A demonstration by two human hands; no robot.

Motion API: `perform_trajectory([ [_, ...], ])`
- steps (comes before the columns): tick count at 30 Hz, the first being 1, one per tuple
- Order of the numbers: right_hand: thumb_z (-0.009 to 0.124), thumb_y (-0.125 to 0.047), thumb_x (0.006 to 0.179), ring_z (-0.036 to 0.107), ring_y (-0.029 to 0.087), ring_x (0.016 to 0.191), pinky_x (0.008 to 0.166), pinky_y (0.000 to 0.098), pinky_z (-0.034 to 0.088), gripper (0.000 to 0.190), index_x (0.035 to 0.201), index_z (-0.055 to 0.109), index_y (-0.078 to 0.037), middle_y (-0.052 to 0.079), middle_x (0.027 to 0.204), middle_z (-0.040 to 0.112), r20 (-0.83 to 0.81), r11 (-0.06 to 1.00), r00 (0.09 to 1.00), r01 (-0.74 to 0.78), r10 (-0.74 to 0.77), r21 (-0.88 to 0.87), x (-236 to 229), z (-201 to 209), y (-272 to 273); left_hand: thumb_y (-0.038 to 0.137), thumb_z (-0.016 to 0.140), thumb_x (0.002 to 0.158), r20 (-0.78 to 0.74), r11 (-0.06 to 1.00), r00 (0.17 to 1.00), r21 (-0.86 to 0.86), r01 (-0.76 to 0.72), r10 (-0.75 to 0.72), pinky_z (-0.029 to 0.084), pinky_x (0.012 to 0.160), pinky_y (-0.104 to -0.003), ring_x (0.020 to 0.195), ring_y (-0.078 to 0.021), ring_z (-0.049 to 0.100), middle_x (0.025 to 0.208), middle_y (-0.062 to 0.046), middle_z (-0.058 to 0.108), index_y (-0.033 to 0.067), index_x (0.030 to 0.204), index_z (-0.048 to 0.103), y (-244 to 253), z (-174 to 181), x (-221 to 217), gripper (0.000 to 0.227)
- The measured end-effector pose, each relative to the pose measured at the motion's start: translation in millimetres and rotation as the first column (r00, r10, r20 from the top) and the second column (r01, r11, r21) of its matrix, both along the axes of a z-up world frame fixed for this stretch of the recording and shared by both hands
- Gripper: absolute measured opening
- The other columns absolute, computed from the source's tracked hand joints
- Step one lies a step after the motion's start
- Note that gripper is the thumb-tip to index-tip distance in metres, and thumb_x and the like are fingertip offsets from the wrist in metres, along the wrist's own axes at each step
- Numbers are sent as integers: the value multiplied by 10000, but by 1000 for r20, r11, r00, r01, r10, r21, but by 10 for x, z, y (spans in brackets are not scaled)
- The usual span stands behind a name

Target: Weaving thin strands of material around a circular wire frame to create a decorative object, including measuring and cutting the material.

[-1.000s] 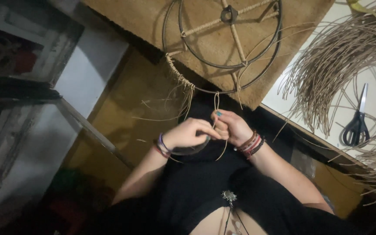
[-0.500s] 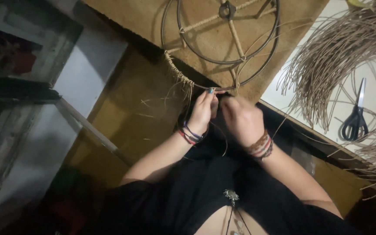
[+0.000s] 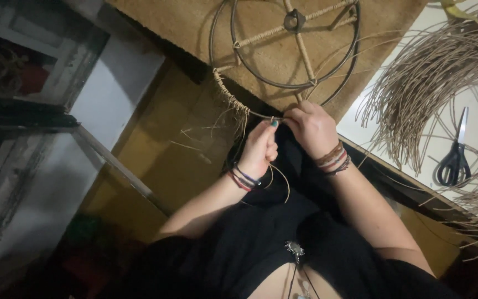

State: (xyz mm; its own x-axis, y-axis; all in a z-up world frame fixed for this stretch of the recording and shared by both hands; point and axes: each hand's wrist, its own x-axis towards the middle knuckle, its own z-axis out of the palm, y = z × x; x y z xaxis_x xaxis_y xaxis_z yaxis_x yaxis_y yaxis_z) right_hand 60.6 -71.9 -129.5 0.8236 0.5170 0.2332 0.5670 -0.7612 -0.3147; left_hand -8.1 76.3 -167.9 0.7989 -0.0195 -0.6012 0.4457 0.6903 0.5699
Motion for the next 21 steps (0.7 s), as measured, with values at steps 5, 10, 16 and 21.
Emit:
perform_trajectory([
  [5, 765, -284, 923, 668, 228, 851, 744, 326, 561, 116, 973, 712, -193, 0, 847, 583, -29, 1000, 999, -22, 22, -8, 47, 24, -13, 225, 720, 965, 2, 980, 984, 94, -177, 177, 253, 356, -121, 418, 27, 276, 601, 137, 286, 93, 1111, 723, 162, 230, 93, 196],
  [10, 750, -273, 931, 663, 224, 870, 762, 324, 564, 103, 997, 710, -205, 3, 849, 573, -52, 1000, 998, -29, 29, 2, 24, 21, -10, 259, 606, 1043, 27, 964, 982, -196, -179, 187, 201, 393, -143, 408, 7, 185, 587, 135, 174, 121, 1200, 663, 470, -53, 72, 216],
  [16, 729, -196, 938, 661, 279, 903, 787, 385, 565, 141, 1073, 706, -161, 47, 876, 573, -121, 997, 993, 10, -1, 72, -147, 294, -120, 231, 553, 1051, 146, 879, 874, 198, 434, -464, 204, 364, -99, 430, 87, 250, 592, 156, 266, -26, 1216, 681, 1425, -26, -62, 331],
  [21, 717, -68, 937, 696, 370, 934, 826, 438, 571, 166, 1091, 745, -126, 92, 928, 684, -233, 929, 970, 151, -73, 339, -546, 688, -523, 411, 523, 1040, -498, -177, 617, 844, 506, -610, 574, 877, -492, 1058, -411, 704, 1073, -249, 712, 15, 1171, 692, 1852, -633, -67, 450],
])
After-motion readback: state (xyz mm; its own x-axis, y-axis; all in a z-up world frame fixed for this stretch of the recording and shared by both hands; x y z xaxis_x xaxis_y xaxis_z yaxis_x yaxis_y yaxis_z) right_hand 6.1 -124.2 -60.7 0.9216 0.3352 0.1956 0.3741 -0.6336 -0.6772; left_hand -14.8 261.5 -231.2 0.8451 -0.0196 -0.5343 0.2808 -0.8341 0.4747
